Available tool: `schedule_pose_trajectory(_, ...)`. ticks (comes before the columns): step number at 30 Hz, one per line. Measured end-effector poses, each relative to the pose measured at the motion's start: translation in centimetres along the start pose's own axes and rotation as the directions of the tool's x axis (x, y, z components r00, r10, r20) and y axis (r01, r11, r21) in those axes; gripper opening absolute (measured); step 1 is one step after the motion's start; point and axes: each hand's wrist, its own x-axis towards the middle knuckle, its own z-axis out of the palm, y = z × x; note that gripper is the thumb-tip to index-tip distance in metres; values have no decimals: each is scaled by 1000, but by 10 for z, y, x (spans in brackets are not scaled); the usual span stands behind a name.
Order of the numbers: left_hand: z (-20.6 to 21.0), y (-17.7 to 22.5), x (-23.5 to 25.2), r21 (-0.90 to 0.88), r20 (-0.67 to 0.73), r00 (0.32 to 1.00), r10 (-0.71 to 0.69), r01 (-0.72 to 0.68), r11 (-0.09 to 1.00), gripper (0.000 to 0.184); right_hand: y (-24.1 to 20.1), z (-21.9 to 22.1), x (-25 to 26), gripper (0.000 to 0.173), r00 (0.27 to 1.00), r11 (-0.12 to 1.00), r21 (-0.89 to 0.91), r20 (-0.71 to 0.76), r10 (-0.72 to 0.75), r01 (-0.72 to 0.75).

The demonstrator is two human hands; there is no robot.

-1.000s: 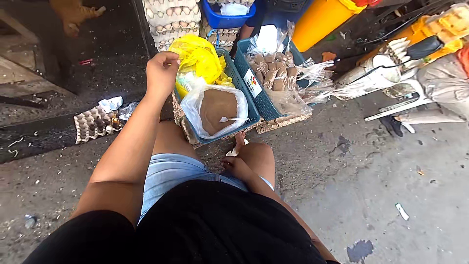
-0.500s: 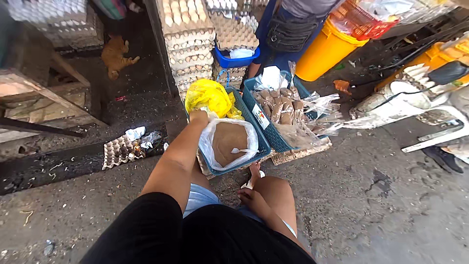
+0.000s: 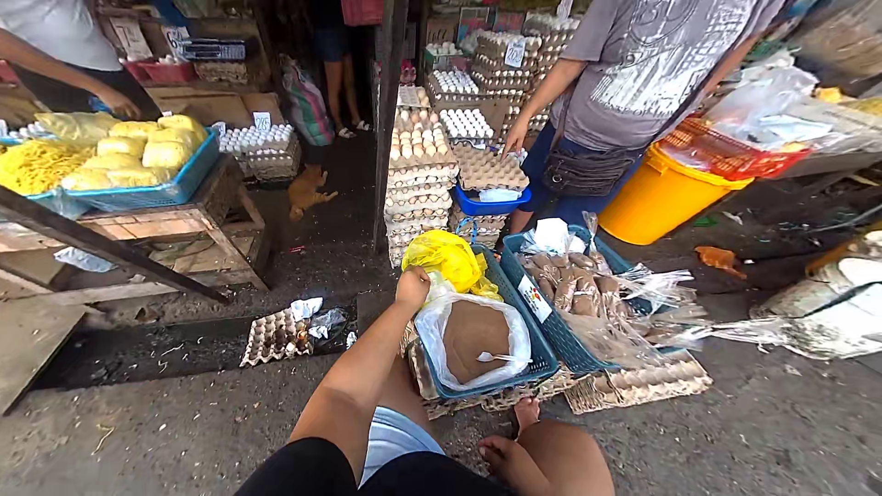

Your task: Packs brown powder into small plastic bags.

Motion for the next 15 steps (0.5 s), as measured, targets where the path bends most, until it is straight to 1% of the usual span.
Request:
schedule_pose_trajectory(2,-2,5,-9,-45,-33,999,-16,15,999,26,1,1,4,36,1000,1000,-6,6,6,-6)
schedule_pose_trajectory(4,3,10,-20,-83,-93,995,16,-24,996,28,6,2,7,37,1000,1000,-21,-6,3,-3)
schedule_pose_trajectory(5,6,14,-27,-107,-147,987,62,-78,991,28,4,2,5,37,1000,1000,-19,-6,7,-7)
schedule_pose_trajectory(6,10,17,-33,-137,-220,966,134,-167,976,26,2,1,1,37,1000,1000,-15,-7,12,-12)
schedule_pose_trajectory(7,17,19,-41,-166,-313,920,234,-296,941,22,0,1,-3,37,1000,1000,-8,-6,11,-11)
schedule_pose_trajectory(8,23,21,-50,-179,-416,838,354,-457,871,16,-1,1,-9,37,1000,1000,0,-4,0,0)
schedule_pose_trajectory(9,27,24,-60,-166,-501,721,478,-623,765,12,-3,1,-13,37,1000,1000,2,-6,-19,19)
schedule_pose_trajectory(10,29,31,-72,-141,-545,603,583,-751,645,10,-5,0,-19,37,999,999,15,-20,-42,42)
schedule_pose_trajectory(11,30,41,-86,-129,-544,520,659,-827,547,9,-7,-1,-26,37,997,996,57,-46,-59,62)
schedule_pose_trajectory(12,33,50,-103,-139,-508,490,709,-859,494,9,-6,0,-34,36,993,988,129,-90,-74,86)
schedule_pose_trajectory(13,36,58,-120,-167,-448,503,739,-859,484,10,-4,3,-39,33,985,965,235,-151,-87,121)
schedule_pose_trajectory(14,35,64,-136,-200,-356,551,755,-834,514,15,-6,3,-43,30,974,918,359,-206,-96,166)
schedule_pose_trajectory(15,32,70,-150,-240,-211,614,760,-787,569,21,-10,2,-47,28,964,848,483,-244,-108,217)
